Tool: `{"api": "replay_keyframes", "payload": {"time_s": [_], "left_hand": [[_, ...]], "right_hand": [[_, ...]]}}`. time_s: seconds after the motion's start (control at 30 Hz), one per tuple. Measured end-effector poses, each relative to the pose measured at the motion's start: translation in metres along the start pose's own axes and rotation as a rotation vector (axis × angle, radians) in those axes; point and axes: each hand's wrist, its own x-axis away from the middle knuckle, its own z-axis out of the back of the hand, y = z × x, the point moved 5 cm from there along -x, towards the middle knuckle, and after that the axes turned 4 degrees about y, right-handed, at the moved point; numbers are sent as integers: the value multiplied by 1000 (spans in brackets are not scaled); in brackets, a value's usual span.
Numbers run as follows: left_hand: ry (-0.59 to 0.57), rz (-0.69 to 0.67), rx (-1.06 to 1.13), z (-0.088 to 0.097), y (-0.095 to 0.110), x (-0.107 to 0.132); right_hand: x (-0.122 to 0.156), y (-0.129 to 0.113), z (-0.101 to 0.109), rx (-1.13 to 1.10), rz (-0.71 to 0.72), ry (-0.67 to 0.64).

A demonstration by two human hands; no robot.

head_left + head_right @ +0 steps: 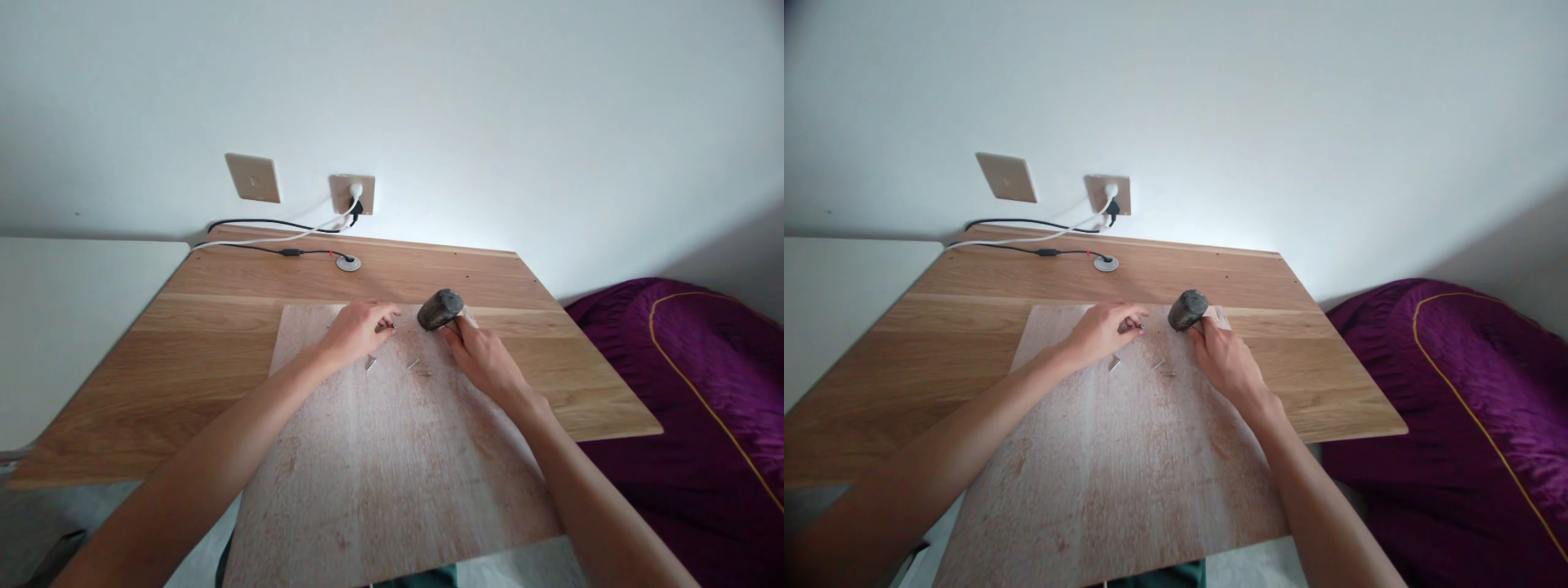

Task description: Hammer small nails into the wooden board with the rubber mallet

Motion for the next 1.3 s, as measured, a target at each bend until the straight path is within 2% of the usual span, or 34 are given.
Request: {"api": "replay_keyframes", "payload": {"time_s": [0.13, 0.3, 0.47, 0.67, 0.8, 0.93, 1.07, 1.2, 1.3], "left_hand": [[-15, 18, -8, 2, 3, 0], [-4, 40, -7, 3, 4, -1], [-6, 73, 24, 3, 3, -1], [-31, 127, 9, 1, 1, 0], [-45, 140, -19, 2, 2, -1], [-40, 130, -24, 4, 3, -1], [-52, 127, -36, 4, 3, -1], [-42, 111, -24, 4, 3, -1], [-40, 101, -9, 4, 3, -1]], "right_hand": [[3, -8, 6, -64, 31, 27], [8, -33, 16, -156, 139, 55], [10, -50, 19, -135, 223, 8], [13, -54, 22, -91, 227, 26], [14, -57, 19, -68, 254, -23], [16, -59, 21, -102, 263, 33], [15, -60, 15, -98, 248, -9], [13, -56, 13, -110, 235, 24], [13, -54, 10, -113, 241, 0]]}}
